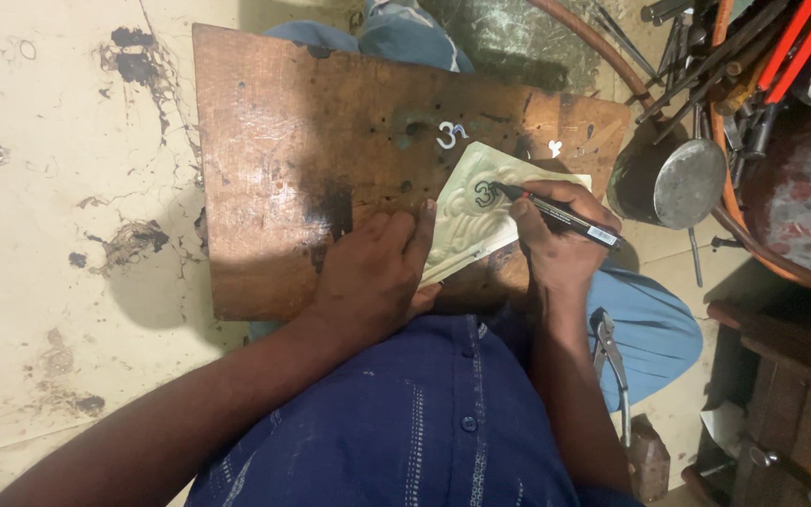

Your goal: The person sits on the workshop floor with a wooden board on their lap and traces the raised floral pattern of a decorative metal piece with an orange pencil, rotating the piece to reach different sections. They then set the piece down, pick up a black marker, and mark details on the pattern.

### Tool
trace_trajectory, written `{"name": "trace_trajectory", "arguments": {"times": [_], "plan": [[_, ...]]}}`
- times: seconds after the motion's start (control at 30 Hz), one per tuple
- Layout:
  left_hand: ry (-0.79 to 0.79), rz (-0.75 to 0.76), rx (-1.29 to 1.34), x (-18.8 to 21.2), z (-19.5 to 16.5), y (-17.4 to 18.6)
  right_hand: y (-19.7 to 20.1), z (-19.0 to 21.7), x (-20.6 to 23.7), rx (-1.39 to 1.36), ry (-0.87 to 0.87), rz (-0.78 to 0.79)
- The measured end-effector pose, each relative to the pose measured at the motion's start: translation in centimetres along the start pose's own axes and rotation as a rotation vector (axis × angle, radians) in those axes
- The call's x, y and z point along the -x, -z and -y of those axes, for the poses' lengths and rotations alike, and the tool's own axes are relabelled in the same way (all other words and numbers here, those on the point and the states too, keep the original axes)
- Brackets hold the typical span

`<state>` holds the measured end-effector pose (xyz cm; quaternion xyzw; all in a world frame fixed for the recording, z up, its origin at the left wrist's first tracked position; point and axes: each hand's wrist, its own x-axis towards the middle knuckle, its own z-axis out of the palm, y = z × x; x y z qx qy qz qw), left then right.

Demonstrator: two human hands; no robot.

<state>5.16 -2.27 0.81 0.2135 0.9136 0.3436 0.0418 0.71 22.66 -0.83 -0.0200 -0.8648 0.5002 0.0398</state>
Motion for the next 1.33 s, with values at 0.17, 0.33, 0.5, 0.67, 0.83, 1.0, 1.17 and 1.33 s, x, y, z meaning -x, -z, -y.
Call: {"name": "trace_trajectory", "arguments": {"times": [0.17,0.33,0.5,0.67,0.83,1.0,1.17,1.33], "plan": [[-0.002,0.006,0.000,0.0,0.0,0.0,0.1,-0.4,0.1,-0.050,-0.013,-0.009],[0.005,0.005,-0.006,-0.1,0.0,0.0,0.3,-0.7,0.1,-0.066,-0.003,0.011],[0.017,0.018,-0.016,0.0,-0.1,0.0,0.6,-0.8,0.1,-0.026,0.050,0.022],[0.009,0.017,-0.016,0.0,-0.1,0.0,0.7,-0.9,0.1,-0.056,0.083,0.028],[0.004,0.018,-0.019,0.0,0.0,0.0,0.6,-1.2,0.2,-0.064,0.049,-0.007],[0.020,0.037,-0.018,0.0,-0.1,0.0,0.7,-1.4,0.1,-0.085,0.082,0.017],[0.012,0.020,-0.029,-0.1,-0.2,0.0,0.8,-1.5,0.3,-0.067,0.093,0.023],[0.020,0.027,-0.027,-0.1,-0.2,0.0,0.8,-1.9,0.5,-0.241,-0.090,-0.043]]}}
